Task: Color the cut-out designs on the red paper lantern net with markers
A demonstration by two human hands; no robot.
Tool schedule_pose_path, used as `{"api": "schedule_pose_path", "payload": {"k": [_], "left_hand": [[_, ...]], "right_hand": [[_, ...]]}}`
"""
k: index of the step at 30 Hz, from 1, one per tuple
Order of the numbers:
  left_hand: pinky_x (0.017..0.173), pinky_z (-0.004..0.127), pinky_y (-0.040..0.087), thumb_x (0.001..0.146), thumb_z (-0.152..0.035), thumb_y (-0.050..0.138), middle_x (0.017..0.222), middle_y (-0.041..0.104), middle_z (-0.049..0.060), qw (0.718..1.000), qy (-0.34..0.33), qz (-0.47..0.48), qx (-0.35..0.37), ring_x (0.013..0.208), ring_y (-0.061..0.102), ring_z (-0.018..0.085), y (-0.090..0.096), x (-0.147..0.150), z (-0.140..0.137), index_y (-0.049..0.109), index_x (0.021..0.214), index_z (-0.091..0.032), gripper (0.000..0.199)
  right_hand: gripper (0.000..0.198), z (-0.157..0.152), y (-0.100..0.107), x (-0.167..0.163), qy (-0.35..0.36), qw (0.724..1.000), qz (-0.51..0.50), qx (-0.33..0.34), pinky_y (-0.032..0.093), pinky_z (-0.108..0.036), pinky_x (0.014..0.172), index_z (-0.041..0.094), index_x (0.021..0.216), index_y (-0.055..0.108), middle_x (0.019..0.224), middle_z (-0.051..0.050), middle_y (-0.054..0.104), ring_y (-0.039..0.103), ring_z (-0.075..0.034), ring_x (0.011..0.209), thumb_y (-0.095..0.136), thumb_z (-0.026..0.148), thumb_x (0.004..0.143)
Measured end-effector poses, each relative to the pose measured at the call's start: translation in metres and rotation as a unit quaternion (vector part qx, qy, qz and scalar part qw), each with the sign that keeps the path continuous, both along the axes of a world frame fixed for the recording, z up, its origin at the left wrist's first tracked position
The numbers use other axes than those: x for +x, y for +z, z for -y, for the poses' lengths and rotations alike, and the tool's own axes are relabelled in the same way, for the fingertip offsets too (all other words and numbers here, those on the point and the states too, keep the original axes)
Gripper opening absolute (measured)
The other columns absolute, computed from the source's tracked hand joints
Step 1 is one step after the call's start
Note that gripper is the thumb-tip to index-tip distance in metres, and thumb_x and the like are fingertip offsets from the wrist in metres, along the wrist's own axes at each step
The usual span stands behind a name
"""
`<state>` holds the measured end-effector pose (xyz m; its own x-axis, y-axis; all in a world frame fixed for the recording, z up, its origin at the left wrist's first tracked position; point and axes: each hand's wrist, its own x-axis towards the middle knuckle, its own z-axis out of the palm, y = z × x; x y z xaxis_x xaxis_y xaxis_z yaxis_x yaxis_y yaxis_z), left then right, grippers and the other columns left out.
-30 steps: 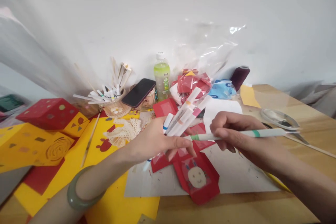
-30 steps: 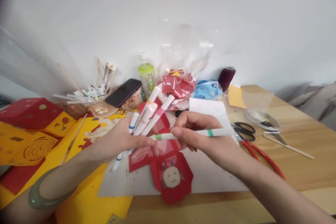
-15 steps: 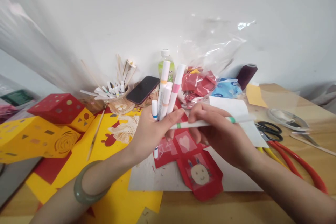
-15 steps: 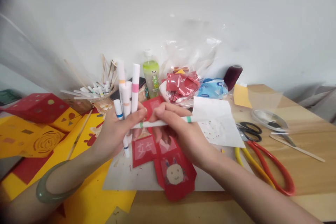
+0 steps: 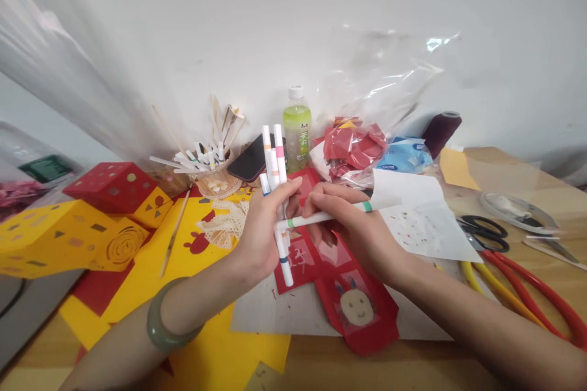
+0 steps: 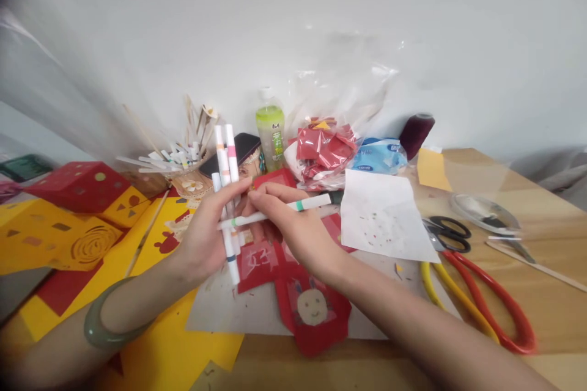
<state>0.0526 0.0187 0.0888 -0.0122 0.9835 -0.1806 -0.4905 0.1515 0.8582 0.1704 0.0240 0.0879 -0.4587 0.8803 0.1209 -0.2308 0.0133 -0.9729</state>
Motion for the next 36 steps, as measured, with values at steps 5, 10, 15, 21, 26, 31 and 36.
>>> {"api": "schedule_pose_path", "payload": {"k": [5,10,15,21,26,31,36], "left_hand": [[0.037,0.017,0.034,0.071,-0.027,0.056,0.045,0.031,-0.007,0.993,0.043,-0.008,0.107,0.037,0.039,0.004,-0.004,0.004,0.011,0.034,0.050,-0.016,0.032],[0.033,0.018,0.034,0.072,-0.030,0.054,0.041,0.031,-0.007,0.993,0.050,-0.011,0.110,0.030,0.039,0.005,-0.005,0.008,0.015,0.032,0.050,-0.018,0.033],[0.031,0.019,0.035,0.072,-0.033,0.053,0.040,0.031,-0.008,0.993,0.089,-0.008,0.076,0.027,0.040,0.006,-0.011,0.012,0.015,0.030,0.052,-0.019,0.034],[0.029,0.018,0.032,0.073,-0.034,0.054,0.039,0.033,-0.008,0.993,0.084,0.022,0.084,0.025,0.041,0.007,-0.013,0.012,0.013,0.031,0.051,-0.018,0.035],[0.035,0.013,0.033,0.071,-0.028,0.061,0.052,0.046,-0.006,0.998,-0.014,0.062,0.028,0.038,0.044,0.003,-0.016,0.009,-0.002,0.049,0.061,-0.014,0.022],[0.044,0.019,0.041,0.071,-0.026,0.064,0.063,0.056,-0.001,0.986,-0.143,0.073,-0.031,0.047,0.052,0.007,-0.024,0.005,-0.012,0.058,0.076,-0.013,0.015],[0.052,0.025,0.047,0.074,-0.026,0.061,0.080,0.061,0.005,0.977,-0.198,0.062,-0.054,0.056,0.058,0.011,-0.030,0.004,-0.015,0.062,0.084,-0.013,0.016]], "right_hand": [[0.030,-0.001,-0.011,-0.009,0.004,0.998,-0.057,-0.027,0.027,-0.020,0.035,0.016,0.055,0.054,0.040,0.004,0.046,0.040,-0.007,0.035,0.042,0.026,0.081],[0.031,0.002,-0.011,-0.011,0.011,0.997,-0.068,-0.032,0.026,-0.019,0.032,0.015,0.053,0.054,0.041,0.003,0.047,0.041,-0.007,0.033,0.043,0.026,0.080],[0.030,-0.002,-0.011,-0.010,0.047,0.996,-0.061,-0.049,0.027,-0.019,0.032,0.016,0.055,0.054,0.041,0.003,0.048,0.041,-0.007,0.033,0.043,0.026,0.081],[0.034,-0.006,-0.017,-0.014,0.048,0.996,-0.057,-0.046,0.028,-0.020,0.035,0.016,0.052,0.054,0.038,0.003,0.047,0.040,-0.007,0.033,0.042,0.028,0.081],[0.037,-0.017,-0.015,-0.004,-0.056,0.997,-0.007,-0.061,0.020,-0.019,0.034,0.015,0.048,0.053,0.031,0.005,0.040,0.032,-0.005,0.031,0.048,0.035,0.079],[0.045,-0.037,-0.005,0.026,-0.138,0.988,0.020,-0.060,0.020,-0.021,0.035,0.017,0.040,0.044,0.028,0.008,0.021,0.021,-0.005,0.031,0.055,0.045,0.074],[0.047,-0.044,-0.008,0.038,-0.165,0.981,0.086,-0.052,0.024,-0.019,0.036,0.018,0.043,0.037,0.034,0.008,0.025,0.024,-0.004,0.035,0.059,0.048,0.070]]}}
